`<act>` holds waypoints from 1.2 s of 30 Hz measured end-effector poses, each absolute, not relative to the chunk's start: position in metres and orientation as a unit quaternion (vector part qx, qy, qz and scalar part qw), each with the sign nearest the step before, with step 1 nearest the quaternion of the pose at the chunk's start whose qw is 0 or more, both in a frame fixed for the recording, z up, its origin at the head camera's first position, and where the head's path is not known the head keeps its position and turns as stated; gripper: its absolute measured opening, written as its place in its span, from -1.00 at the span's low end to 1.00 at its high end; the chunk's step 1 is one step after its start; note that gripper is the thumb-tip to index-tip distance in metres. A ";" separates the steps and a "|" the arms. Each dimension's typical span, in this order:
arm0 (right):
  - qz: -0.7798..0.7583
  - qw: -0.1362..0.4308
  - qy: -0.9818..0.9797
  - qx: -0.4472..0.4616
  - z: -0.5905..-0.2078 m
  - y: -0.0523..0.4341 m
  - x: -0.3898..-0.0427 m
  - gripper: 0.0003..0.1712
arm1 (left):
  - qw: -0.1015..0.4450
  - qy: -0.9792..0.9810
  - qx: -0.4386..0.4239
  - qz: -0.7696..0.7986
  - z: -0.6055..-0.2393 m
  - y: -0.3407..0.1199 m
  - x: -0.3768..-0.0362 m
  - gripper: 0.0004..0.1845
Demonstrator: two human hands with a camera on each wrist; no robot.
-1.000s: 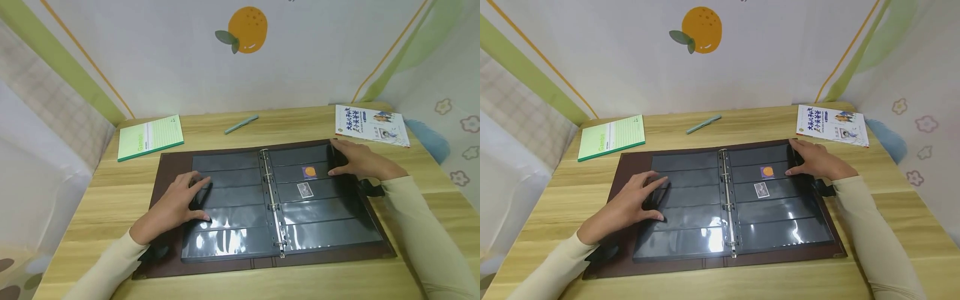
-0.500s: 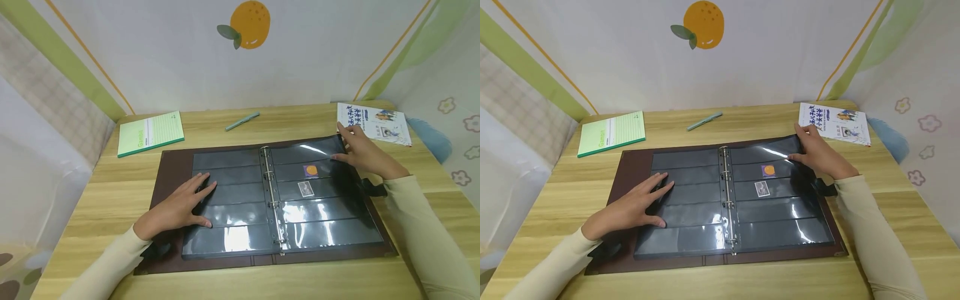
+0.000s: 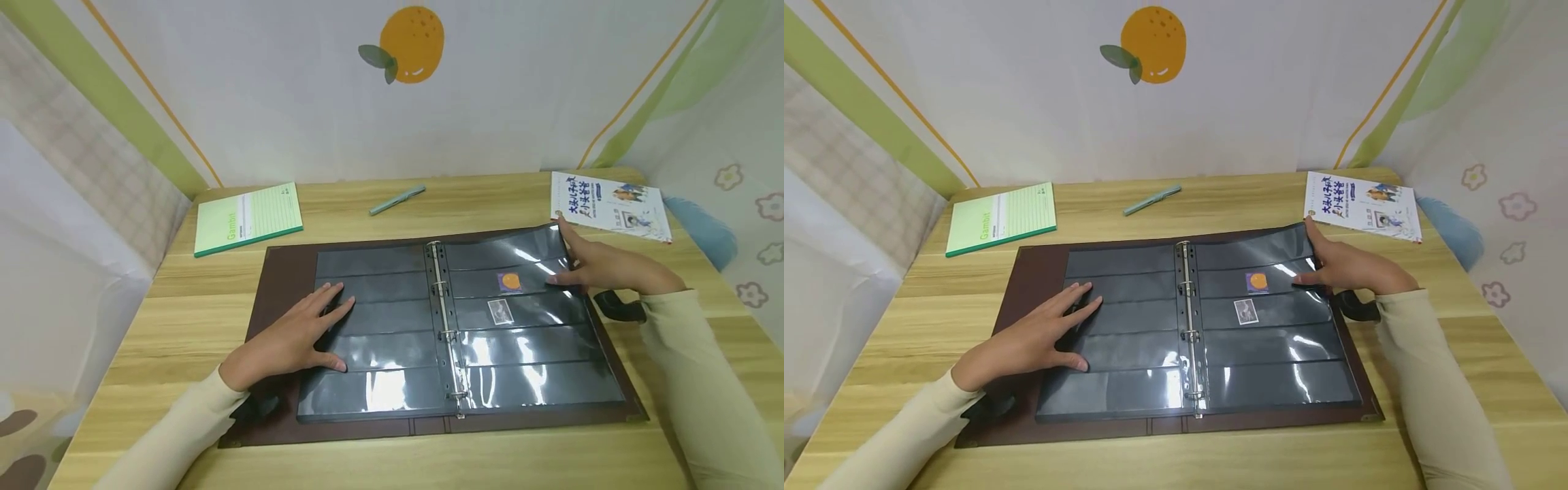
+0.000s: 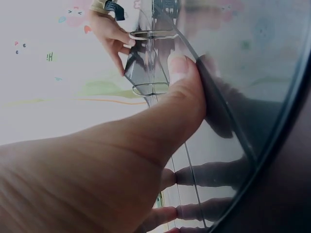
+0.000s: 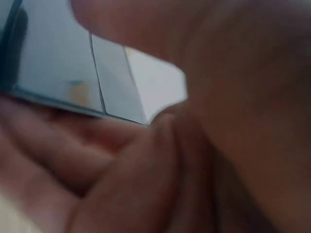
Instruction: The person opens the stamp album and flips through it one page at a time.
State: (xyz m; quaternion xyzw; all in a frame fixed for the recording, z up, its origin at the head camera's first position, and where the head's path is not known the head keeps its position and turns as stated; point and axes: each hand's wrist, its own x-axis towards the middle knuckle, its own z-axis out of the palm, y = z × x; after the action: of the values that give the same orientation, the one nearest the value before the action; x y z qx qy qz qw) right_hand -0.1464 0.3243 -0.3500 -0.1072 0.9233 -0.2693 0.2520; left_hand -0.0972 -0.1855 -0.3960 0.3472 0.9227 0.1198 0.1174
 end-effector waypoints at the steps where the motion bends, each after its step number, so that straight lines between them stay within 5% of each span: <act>1: -0.270 0.262 0.921 -0.101 -0.350 0.325 -0.145 0.41 | 0.119 0.923 0.347 0.119 -0.396 -0.186 -0.097 0.11; 7: -0.277 0.279 0.915 -0.090 -0.344 0.329 -0.138 0.27 | 0.125 0.922 0.346 0.122 -0.396 -0.185 -0.097 0.11; 17: -0.262 0.180 0.938 -0.139 -0.333 0.328 -0.135 -0.19 | 0.131 0.921 0.347 0.121 -0.396 -0.184 -0.099 0.11; 30: -0.405 0.072 0.909 -0.060 -0.317 0.301 -0.124 -0.30 | 0.132 0.919 0.352 0.123 -0.396 -0.183 -0.098 0.10; 36: -0.654 0.113 0.744 -0.072 -0.313 0.292 -0.118 -0.27 | 0.139 0.920 0.347 0.123 -0.397 -0.185 -0.098 0.10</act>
State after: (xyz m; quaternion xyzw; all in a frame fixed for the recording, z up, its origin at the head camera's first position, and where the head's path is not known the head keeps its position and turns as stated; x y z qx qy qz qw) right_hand -0.1182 0.2922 -0.3131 -0.0723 0.7442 -0.6544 0.1127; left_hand -0.0983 -0.1850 -0.3965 0.3468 0.9195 0.1227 0.1385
